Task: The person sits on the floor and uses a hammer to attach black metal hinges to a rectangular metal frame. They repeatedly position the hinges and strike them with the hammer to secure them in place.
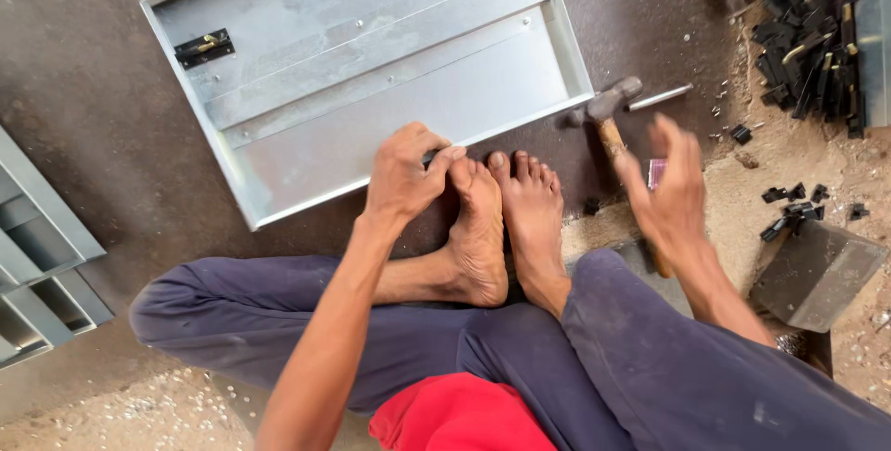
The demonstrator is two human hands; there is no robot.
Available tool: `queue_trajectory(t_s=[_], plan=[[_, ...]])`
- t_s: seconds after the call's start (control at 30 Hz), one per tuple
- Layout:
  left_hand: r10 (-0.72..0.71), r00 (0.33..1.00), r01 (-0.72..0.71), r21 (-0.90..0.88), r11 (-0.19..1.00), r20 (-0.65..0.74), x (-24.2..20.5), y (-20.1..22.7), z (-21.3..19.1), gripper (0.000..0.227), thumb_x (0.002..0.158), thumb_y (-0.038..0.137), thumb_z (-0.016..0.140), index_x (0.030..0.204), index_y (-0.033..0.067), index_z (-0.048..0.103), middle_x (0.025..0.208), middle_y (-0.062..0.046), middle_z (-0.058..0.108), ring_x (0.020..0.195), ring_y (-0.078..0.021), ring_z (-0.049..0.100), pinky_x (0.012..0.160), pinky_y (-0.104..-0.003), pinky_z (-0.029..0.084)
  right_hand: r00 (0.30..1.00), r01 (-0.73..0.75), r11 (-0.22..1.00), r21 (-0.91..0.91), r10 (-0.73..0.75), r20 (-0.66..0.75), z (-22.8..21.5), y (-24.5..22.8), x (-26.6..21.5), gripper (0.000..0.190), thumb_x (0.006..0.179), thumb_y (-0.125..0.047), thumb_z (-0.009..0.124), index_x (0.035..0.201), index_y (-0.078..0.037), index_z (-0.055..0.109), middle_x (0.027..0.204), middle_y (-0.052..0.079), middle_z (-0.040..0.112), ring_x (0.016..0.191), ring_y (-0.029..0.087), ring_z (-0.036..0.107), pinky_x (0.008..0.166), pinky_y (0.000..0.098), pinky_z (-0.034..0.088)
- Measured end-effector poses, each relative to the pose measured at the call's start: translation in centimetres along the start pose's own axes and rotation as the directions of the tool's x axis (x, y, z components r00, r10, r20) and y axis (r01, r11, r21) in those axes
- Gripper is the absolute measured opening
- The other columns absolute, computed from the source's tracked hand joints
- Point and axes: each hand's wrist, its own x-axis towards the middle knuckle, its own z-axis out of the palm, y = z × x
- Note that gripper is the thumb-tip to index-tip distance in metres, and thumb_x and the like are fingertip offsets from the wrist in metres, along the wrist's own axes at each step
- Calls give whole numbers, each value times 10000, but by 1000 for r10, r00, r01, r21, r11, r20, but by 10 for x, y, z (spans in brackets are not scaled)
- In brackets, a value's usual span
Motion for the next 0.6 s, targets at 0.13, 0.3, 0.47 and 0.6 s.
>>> queue_trajectory(t_s=[0.13, 0.3, 0.47, 0.6], plan=[[18, 999, -17, 22, 1000, -38, -10, -32, 31, 161, 901, 194, 771, 838, 49, 738, 817, -102, 642, 801, -312, 631, 710, -423, 508, 973, -118, 948, -295, 170, 158, -4, 18, -50, 541, 945, -375, 763, 1263, 9, 551, 1200, 212, 553, 1097, 372, 567, 880, 488, 495], [-46, 991, 39, 62, 997, 127, -10, -43, 24, 146, 932, 194, 761, 877, 59, 769, 856, -118, 680, 843, -339, 652, 728, -439, 512, 992, -83, 962, -262, 105, 72, -26, 25, -67, 376, 1008, -313, 713, 1212, -5, 639, 974, 142, 641, 867, 277, 615, 773, 431, 495], [60, 998, -60, 35, 998, -25, 72, -46, 2, 196, 950, 222, 758, 1006, 38, 724, 983, -157, 705, 940, -351, 687, 834, -433, 554, 776, -612, 786, 87, 575, 258, -90, -27, -53, 271, 957, -246, 678, 1061, 1, 719, 647, 80, 572, 534, 145, 476, 459, 342, 378], [-7, 1000, 11, 156, 988, -27, 172, -78, 21, 188, 995, 228, 736, 1018, 44, 705, 1034, -163, 708, 974, -342, 698, 863, -437, 559, 972, -216, 945, 245, 185, 142, -65, -65, 16, 293, 1026, -216, 580, 1198, 15, 632, 694, 17, 565, 588, 70, 514, 519, 253, 401]])
